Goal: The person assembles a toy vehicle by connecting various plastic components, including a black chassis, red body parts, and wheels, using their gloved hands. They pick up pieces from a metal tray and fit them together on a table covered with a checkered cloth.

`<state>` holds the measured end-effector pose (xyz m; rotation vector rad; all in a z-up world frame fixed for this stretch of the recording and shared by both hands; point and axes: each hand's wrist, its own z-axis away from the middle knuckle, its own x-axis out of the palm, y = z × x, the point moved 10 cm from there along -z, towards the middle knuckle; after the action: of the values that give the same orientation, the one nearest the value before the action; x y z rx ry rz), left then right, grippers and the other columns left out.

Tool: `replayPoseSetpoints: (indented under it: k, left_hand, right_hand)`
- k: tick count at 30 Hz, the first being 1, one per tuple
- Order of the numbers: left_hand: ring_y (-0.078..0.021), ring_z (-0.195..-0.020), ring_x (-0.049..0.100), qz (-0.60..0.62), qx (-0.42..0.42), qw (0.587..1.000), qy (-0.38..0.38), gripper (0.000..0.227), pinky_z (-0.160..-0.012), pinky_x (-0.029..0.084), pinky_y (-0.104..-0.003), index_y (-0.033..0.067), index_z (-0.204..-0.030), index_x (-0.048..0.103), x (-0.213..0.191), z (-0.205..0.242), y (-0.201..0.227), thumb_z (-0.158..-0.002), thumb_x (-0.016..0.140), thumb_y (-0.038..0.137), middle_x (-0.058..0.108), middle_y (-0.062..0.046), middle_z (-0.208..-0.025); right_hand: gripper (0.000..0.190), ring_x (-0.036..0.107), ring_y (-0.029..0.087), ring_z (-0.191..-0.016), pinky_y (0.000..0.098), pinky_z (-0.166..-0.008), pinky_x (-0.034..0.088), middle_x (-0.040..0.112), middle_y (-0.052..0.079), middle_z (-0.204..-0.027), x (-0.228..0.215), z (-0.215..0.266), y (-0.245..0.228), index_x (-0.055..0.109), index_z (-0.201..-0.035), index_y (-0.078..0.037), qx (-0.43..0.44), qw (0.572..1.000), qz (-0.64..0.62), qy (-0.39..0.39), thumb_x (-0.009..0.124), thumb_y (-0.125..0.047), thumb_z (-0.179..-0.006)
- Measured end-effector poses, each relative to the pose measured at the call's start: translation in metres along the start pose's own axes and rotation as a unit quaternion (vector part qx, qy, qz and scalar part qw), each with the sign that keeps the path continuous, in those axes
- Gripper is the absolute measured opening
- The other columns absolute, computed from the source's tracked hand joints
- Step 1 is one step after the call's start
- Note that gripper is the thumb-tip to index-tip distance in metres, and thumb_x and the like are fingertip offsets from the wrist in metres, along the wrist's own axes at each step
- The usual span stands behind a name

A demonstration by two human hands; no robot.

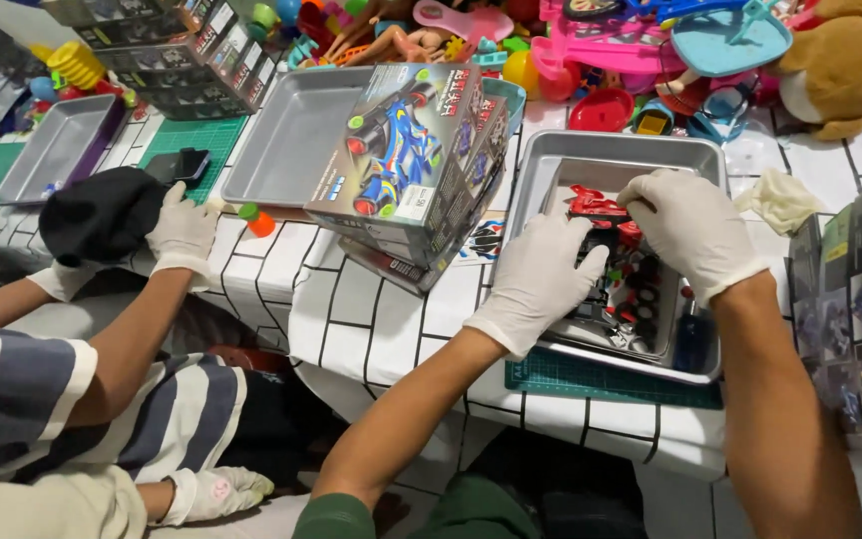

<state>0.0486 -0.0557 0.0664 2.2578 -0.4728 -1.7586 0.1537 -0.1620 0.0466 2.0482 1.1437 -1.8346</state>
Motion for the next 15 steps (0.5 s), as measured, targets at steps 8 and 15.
replayPoseSetpoints:
  k: [8,15]
  left_hand:
    - [-0.0247,-0.085,0.061,0.122,0.146,0.934,0.303,0.013,-0.079,0.053,-0.037,0.0039,-0.107,0.065,-0.147,0.077,0.030,-0.097,0.061,0.012,0.065,-0.008,-0.090]
    - [-0.0263,-0.068,0.056,0.199,0.157,0.896,0.364,0.016,-0.086,0.052,-0.041,0.0001,-0.092,0.065,-0.179,0.157,0.039,-0.095,0.050,-0.002,0.065,-0.011,-0.083]
  right_hand:
    - [0.027,0.069,0.035,-0.105,0.0463,-0.092,0.052,0.078,0.009,-0.112,0.011,-0.002,0.005,0.079,-0.107,-0.013,-0.023,0.999,0.016,0.018,0.056,-0.012,-0.092]
    - [0.022,0.073,0.029,-0.106,0.0410,-0.097,0.054,0.079,0.003,-0.115,0.034,-0.009,0.033,0.080,-0.107,-0.021,-0.018,0.999,0.043,-0.021,0.064,-0.023,-0.092]
